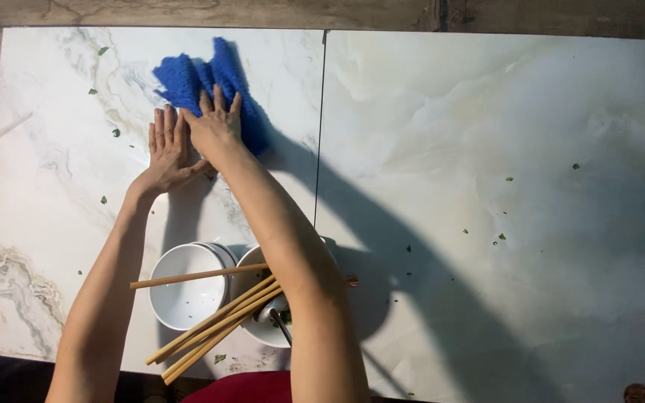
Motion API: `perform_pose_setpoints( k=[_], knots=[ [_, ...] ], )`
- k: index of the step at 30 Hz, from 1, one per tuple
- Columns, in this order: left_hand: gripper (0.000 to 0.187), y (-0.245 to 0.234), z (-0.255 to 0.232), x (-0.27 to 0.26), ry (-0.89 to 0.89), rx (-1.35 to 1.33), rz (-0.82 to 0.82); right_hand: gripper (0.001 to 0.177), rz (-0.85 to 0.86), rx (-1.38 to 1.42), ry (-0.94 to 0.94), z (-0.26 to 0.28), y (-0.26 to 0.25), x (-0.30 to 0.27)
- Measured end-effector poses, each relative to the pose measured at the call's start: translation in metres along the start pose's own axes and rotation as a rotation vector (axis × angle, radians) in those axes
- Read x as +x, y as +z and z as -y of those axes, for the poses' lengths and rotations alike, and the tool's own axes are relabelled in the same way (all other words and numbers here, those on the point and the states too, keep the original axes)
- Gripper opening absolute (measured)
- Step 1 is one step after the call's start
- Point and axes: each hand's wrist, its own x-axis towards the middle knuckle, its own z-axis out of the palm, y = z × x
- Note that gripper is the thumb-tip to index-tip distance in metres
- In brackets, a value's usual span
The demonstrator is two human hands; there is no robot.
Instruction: Wiping down a table and organizing bowls and chopsticks for a meal.
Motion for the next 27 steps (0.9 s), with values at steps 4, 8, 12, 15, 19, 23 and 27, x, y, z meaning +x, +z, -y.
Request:
perform_pose_setpoints(
  k=[4,8,12,15,19,23,27],
  knots=[
    [0.13,-0.015,-0.018,-0.003,-0.037,-0.033,0.028,0.06,-0.045,-0.041,0.052,-0.08,-0.001,0.008],
    [0.131,-0.016,-0.021,-0.003,-0.061,-0.044,0.043,0.065,-0.134,0.026,0.464,-0.206,-0.021,-0.065],
    [0.129,-0.016,-0.019,-0.003,-0.042,-0.008,0.048,0.072,-0.285,0.215,0.724,-0.244,-0.027,-0.121],
    [0.107,-0.018,-0.015,0.001,-0.075,-0.142,0.075,0.087,-0.065,0.183,0.781,-0.177,-0.029,-0.113],
    [0.09,-0.034,-0.03,-0.006,-0.135,-0.25,0.093,0.085,0.085,0.154,0.466,-0.051,-0.011,-0.088],
    [0.083,-0.028,-0.021,-0.013,-0.041,-0.29,0.015,0.085,0.295,0.249,0.135,0.006,-0.014,-0.082],
    [0.084,-0.022,-0.011,-0.006,-0.071,-0.398,-0.032,0.076,0.16,0.169,0.042,-0.049,0.026,-0.075]
  ],
)
